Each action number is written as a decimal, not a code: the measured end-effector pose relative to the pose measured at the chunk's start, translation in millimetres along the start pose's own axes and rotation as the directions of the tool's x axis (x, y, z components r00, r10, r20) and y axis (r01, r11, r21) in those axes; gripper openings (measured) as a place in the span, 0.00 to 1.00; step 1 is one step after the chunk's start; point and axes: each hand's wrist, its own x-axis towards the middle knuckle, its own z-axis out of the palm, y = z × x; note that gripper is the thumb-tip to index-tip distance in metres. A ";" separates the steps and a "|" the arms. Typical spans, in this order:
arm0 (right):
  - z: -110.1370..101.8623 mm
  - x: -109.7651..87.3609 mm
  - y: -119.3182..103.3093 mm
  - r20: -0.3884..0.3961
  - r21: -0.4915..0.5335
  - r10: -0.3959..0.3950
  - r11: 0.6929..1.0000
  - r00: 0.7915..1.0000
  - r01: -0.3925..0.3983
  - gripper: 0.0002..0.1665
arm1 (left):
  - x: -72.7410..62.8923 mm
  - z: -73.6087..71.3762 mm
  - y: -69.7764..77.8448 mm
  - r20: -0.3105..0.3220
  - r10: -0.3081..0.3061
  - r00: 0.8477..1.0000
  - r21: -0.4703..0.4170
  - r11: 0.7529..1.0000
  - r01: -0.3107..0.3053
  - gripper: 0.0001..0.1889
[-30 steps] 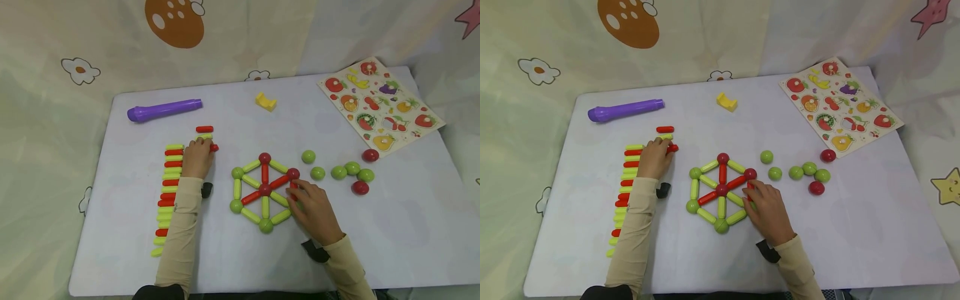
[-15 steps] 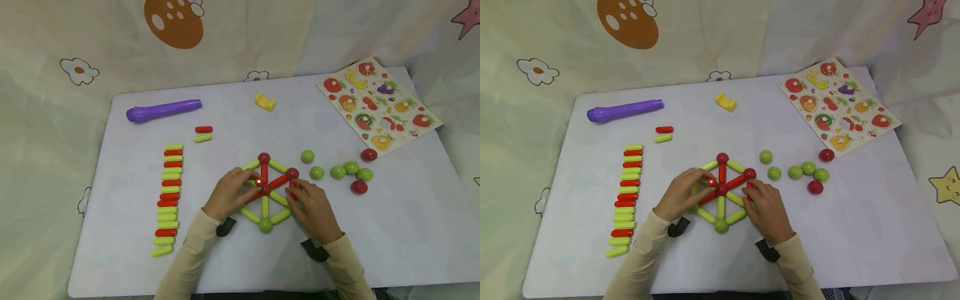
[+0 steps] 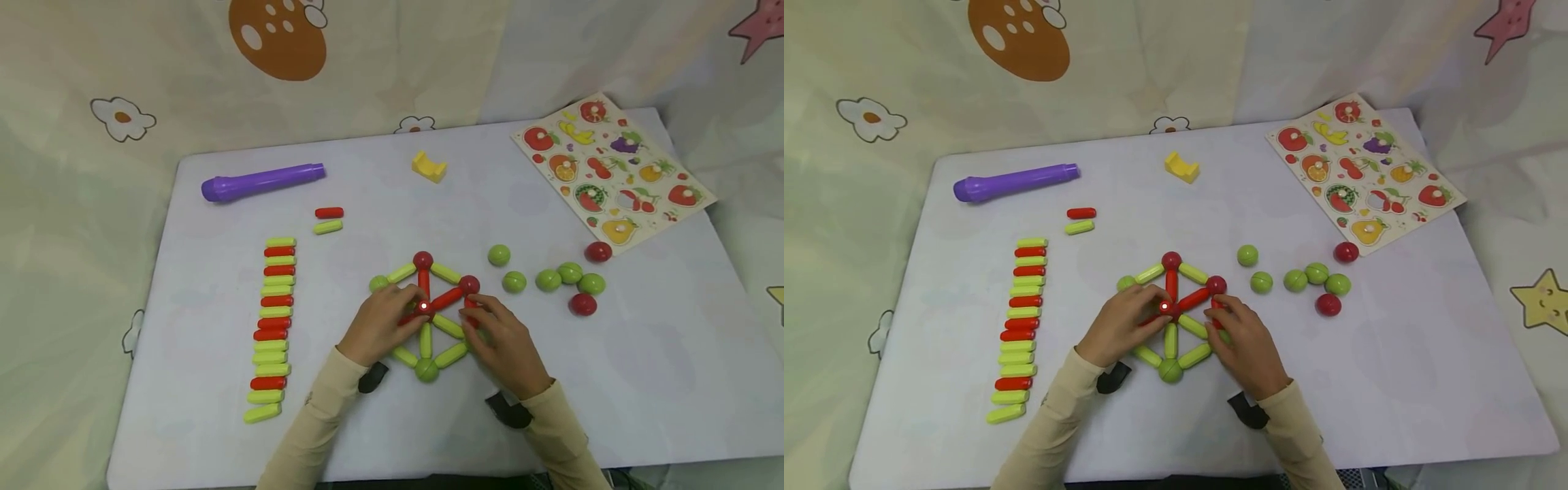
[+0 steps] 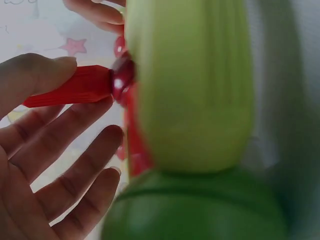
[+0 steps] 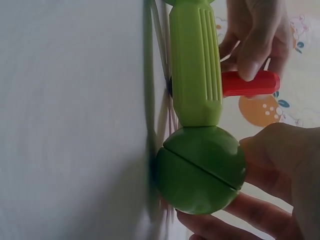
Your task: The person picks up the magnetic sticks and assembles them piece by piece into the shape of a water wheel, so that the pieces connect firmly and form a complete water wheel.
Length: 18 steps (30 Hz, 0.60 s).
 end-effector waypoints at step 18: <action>-41.0 19.2 24.4 -0.153 -0.330 0.210 0.910 0.966 -0.251 0.22 | -12.0 8.6 -8.3 -0.045 -0.061 0.997 -0.107 0.993 0.056 0.14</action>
